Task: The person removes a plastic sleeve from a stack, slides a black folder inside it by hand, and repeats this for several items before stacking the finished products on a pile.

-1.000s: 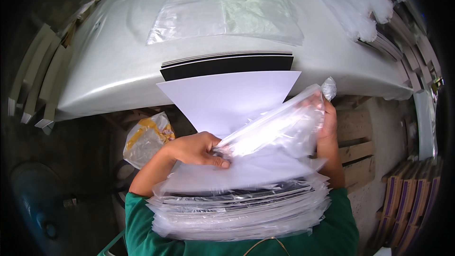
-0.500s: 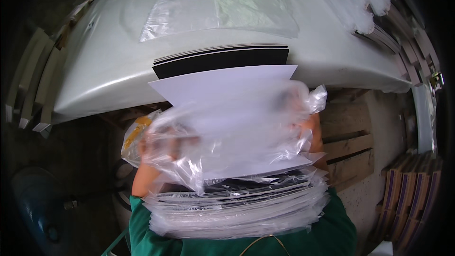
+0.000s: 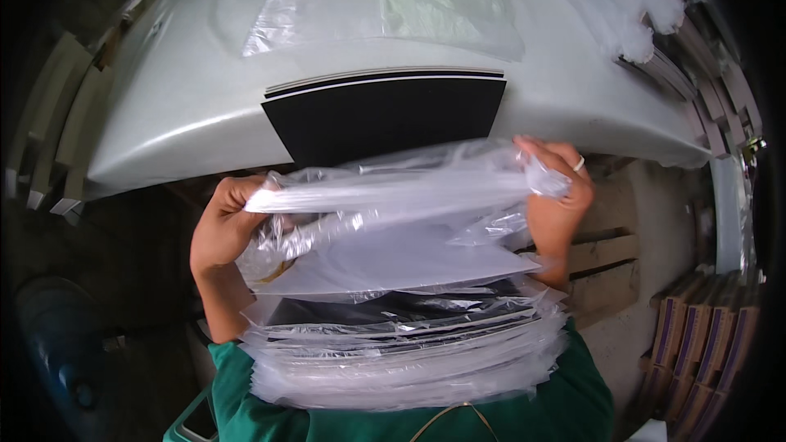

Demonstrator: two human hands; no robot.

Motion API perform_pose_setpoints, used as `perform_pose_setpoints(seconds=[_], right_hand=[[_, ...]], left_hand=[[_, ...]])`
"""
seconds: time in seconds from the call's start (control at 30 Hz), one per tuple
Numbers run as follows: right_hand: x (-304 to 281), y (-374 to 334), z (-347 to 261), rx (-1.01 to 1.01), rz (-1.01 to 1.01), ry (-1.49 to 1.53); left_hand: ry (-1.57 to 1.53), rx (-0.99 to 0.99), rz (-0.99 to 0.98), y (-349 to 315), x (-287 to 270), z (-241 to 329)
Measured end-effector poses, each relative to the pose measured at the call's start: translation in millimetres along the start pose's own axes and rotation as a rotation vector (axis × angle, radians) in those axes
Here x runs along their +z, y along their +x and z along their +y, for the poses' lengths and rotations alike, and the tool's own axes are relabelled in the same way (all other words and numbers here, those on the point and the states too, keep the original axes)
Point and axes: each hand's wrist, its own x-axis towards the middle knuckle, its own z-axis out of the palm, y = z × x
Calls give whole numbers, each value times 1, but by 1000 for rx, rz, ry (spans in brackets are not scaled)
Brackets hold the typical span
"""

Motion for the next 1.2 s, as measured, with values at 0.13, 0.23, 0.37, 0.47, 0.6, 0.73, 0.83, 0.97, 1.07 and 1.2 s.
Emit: perform_pose_setpoints(seconds=[0.13, 0.23, 0.37, 0.47, 0.6, 0.73, 0.83, 0.97, 1.07, 1.2], right_hand=[[-33, -22, 19, 711, -247, 963], [-13, -56, 74, 1074, -330, 1388], [26, -144, 179, 1484, -418, 1053], [44, -174, 201, 1556, -431, 910], [60, -174, 195, 1437, -471, 901], [58, -164, 209, 1223, -458, 419], [17, -127, 207, 658, 204, 376], [-58, -5, 93, 350, 387, 528], [-29, 22, 33, 309, -191, 1205], [42, 22, -17, 578, -591, 1574]], left_hand=[[-449, -246, -90, 5, -8, -35], [-601, -347, -79, 10, -19, -92], [-706, -528, 35, -2, -31, -208], [-672, -664, 29, -8, -23, -277], [-608, -719, 10, -17, -12, -316], [-407, -678, -20, -7, -5, -320], [210, -637, -104, 0, -14, -256], [96, -471, -444, 17, -52, -123], [217, -111, -595, 49, 9, -12], [336, 432, -223, 66, 79, 9]])
